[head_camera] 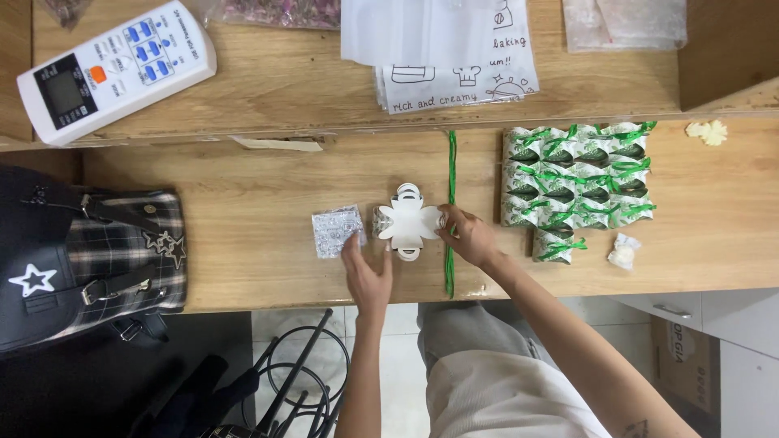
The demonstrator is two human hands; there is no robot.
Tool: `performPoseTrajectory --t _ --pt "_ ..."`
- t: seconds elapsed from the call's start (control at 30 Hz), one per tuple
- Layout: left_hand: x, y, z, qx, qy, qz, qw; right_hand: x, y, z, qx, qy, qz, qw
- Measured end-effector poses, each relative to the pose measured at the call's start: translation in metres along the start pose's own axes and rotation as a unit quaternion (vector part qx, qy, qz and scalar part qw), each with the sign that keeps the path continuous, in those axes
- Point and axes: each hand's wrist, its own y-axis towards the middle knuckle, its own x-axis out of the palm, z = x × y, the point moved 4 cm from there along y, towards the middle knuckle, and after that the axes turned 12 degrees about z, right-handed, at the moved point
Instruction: Packaging small items into green patterned wrappers and white flower-shaped boxes.
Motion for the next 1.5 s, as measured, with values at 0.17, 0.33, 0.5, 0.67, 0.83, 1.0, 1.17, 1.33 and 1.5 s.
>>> performPoseTrajectory --t 0.17,0.33,0.5,0.67,0.83,1.0,1.17,1.33,1.5 --pt "0.015 0.046 -0.047 0.077 0.16 0.022 0.984 -0.005 0.001 0.001 0.013 -0.024 -0.003 1.0" --pt "0.049 0.069 -0.074 0.036 0.258 -0.025 0.965 -0.011 0.002 -0.011 0.024 -0.044 -0.004 0.999" --pt "0.071 0.076 -0.093 -0.038 0.264 -0.008 0.964 -0.014 -0.008 -0.005 0.068 -0.058 -0.041 0.995" --pt "0.079 0.079 -0.092 -0.023 0.271 0.003 0.962 -0.017 -0.015 0.002 0.052 -0.044 -0.021 0.997" --pt "0.089 0.077 -0.101 -0.005 0.291 -0.025 0.956 -0.03 -0.018 -0.009 0.064 -0.031 -0.01 0.997" --pt "0.079 0.078 -0.089 0.007 0.274 -0.012 0.962 -0.044 -0.025 -0.011 0.062 -0.004 0.029 0.998" --pt "0.047 0.081 -0.048 -0.008 0.249 0.019 0.968 -0.09 -0.058 -0.011 0.088 0.007 0.061 0.994" --pt "0.022 0.053 -0.002 -0.022 0.129 0.133 0.982 -0.152 -0.116 0.039 0.063 -0.007 0.149 0.987" --pt "0.004 0.003 0.08 0.137 0.06 0.251 0.956 -0.206 -0.187 0.165 0.32 0.042 0.38 0.867"
